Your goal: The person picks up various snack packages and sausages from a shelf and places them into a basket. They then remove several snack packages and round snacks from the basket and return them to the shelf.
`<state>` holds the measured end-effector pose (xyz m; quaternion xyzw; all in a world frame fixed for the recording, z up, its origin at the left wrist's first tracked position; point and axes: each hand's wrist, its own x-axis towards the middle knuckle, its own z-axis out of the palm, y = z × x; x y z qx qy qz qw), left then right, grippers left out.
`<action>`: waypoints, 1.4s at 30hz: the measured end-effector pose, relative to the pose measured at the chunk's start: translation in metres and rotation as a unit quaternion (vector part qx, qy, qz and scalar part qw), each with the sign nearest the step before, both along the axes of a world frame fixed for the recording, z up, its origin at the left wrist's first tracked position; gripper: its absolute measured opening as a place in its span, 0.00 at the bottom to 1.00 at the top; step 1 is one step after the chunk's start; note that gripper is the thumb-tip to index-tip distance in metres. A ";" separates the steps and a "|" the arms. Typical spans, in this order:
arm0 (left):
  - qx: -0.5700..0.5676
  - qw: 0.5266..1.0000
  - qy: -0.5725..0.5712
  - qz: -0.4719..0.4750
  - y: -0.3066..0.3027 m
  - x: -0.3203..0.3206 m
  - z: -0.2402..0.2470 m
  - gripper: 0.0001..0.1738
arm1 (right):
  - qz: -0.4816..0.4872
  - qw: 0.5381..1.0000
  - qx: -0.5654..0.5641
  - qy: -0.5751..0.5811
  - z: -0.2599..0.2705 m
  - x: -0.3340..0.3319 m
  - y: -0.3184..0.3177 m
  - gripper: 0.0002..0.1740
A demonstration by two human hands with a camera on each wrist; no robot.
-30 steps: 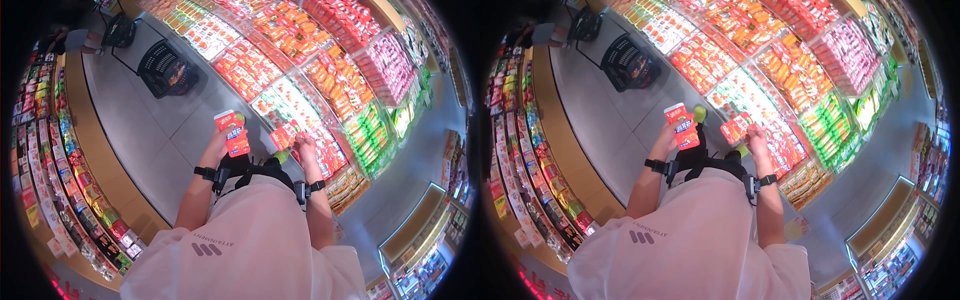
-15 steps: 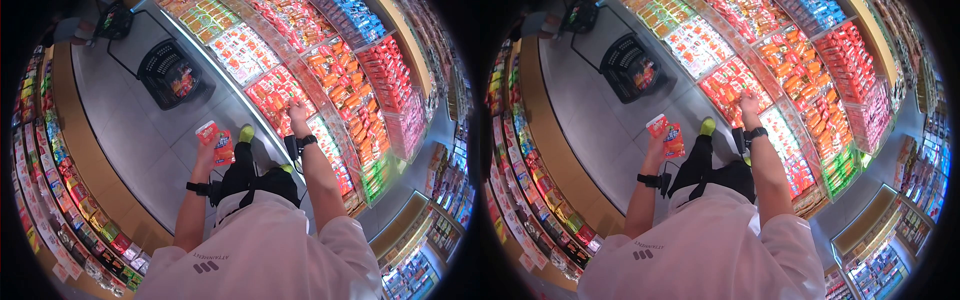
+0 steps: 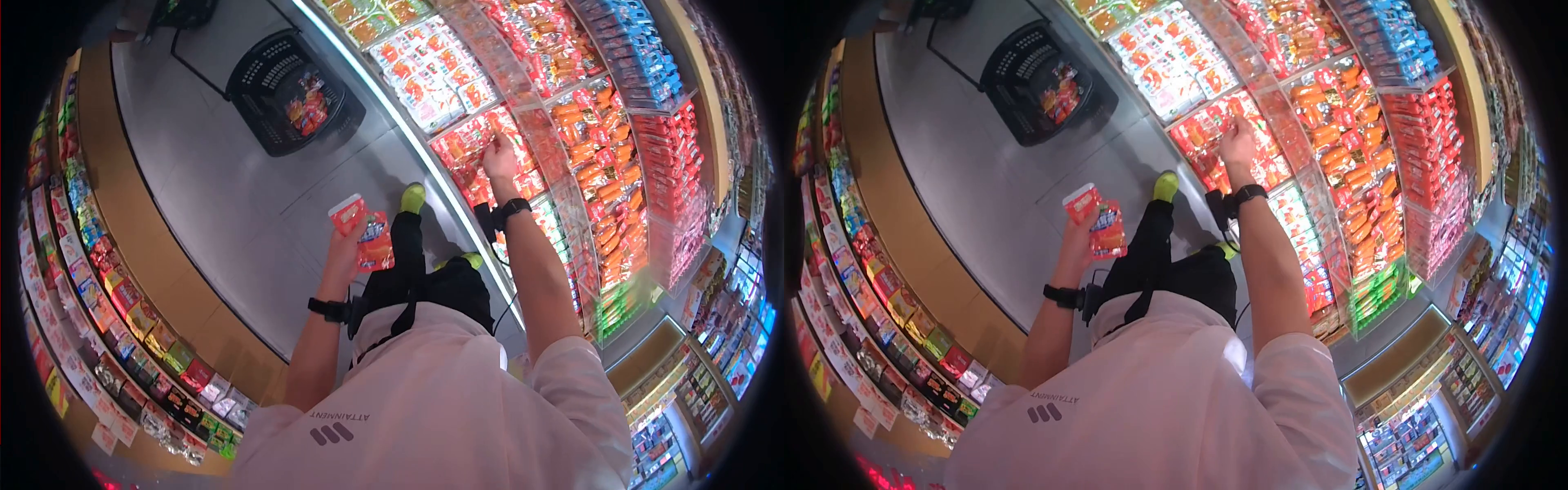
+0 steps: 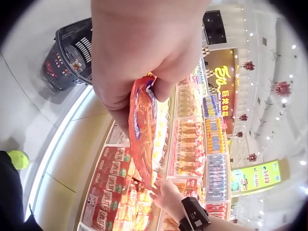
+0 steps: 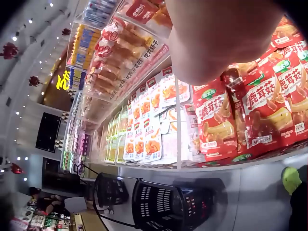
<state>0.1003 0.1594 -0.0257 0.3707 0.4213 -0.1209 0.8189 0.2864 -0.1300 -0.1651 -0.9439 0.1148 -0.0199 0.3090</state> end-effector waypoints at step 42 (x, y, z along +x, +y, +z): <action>-0.088 0.839 -0.050 -0.535 -0.355 -0.068 0.045 0.39 | -0.478 0.847 0.079 0.218 0.015 -0.518 -0.377 0.22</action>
